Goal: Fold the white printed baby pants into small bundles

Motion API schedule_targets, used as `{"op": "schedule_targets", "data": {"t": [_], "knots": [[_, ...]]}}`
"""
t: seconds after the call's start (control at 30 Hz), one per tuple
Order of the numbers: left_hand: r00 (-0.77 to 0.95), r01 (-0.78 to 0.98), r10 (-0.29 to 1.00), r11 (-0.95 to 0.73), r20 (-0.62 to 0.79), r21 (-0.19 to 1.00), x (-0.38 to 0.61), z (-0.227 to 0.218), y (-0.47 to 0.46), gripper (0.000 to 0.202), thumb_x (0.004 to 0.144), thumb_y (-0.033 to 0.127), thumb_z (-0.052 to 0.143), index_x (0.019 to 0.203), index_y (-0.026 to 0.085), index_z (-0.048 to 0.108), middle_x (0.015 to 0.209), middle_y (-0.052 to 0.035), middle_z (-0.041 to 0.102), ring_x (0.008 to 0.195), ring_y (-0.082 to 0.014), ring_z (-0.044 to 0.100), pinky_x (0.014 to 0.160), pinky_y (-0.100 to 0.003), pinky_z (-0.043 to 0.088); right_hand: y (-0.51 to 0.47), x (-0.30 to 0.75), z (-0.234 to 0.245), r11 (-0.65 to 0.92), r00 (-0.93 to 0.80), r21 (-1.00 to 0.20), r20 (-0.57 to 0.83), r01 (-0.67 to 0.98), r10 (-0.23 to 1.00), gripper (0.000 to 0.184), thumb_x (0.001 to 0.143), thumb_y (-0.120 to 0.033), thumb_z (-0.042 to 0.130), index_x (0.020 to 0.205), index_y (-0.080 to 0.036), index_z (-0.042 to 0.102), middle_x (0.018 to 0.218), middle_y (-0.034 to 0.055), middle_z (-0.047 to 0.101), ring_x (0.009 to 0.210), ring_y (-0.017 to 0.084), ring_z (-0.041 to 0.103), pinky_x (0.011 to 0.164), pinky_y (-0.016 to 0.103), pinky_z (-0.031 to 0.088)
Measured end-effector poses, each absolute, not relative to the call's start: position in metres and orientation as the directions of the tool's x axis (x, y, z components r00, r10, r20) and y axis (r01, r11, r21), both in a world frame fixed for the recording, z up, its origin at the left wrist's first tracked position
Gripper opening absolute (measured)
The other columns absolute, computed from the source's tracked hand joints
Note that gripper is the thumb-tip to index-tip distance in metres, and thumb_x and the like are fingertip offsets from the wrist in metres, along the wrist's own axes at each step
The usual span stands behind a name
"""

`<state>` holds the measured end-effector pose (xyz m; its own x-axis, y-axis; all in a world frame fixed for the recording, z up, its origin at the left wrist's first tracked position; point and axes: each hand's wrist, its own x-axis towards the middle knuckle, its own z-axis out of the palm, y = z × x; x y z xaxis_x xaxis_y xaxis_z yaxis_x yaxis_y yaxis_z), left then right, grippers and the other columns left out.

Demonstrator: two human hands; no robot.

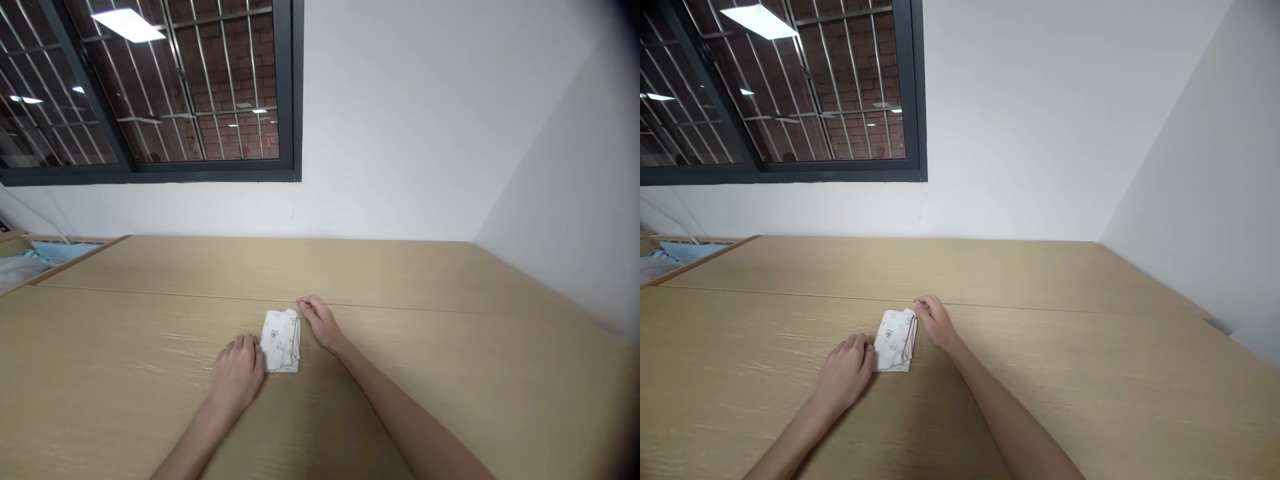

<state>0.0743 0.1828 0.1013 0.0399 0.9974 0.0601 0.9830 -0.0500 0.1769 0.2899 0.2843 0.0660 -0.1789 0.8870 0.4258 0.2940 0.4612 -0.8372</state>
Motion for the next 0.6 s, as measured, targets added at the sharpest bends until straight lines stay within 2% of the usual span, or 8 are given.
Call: {"op": "schedule_targets", "data": {"t": [0.23, 0.4, 0.6], "knots": [[0.034, 0.941, 0.999, -0.043, 0.033, 0.336, 0.071, 0.089, 0.189, 0.025, 0.100, 0.028, 0.034, 0.094, 0.018, 0.056, 0.096, -0.0126, 0.071, 0.092, -0.0281, 0.067, 0.078, -0.037, 0.039, 0.283, 0.289, 0.063, 0.480, -0.246, -0.835, 0.422, 0.271, 0.873, 0.022, 0.093, -0.035, 0.058, 0.099, -0.017, 0.070, 0.094, 0.0060, 0.065, 0.083, 0.018, 0.060, 0.076, 0.032, 0.048], [0.024, 0.906, 0.998, -0.049, 0.065, 0.419, 0.068, 0.083, 0.194, 0.026, 0.100, 0.039, 0.040, 0.088, 0.020, 0.055, 0.094, -0.0107, 0.071, 0.089, -0.0253, 0.066, 0.076, -0.034, 0.038, 0.282, 0.288, 0.060, 0.516, -0.315, -0.799, 0.426, 0.309, 0.848, 0.020, 0.086, -0.031, 0.067, 0.101, -0.018, 0.070, 0.094, 0.0051, 0.066, 0.082, 0.017, 0.059, 0.077, 0.031, 0.047], [0.036, 0.845, 0.998, -0.058, 0.052, 0.531, 0.067, 0.076, 0.200, 0.023, 0.099, 0.038, 0.042, 0.088, 0.021, 0.054, 0.089, -0.0068, 0.071, 0.078, -0.0196, 0.063, 0.069, -0.030, 0.038, 0.281, 0.286, 0.060, 0.471, -0.338, -0.812, 0.361, 0.345, 0.869, 0.020, 0.083, -0.027, 0.068, 0.102, -0.018, 0.069, 0.086, 0.0028, 0.065, 0.077, 0.017, 0.057, 0.071, 0.029, 0.045]]}}
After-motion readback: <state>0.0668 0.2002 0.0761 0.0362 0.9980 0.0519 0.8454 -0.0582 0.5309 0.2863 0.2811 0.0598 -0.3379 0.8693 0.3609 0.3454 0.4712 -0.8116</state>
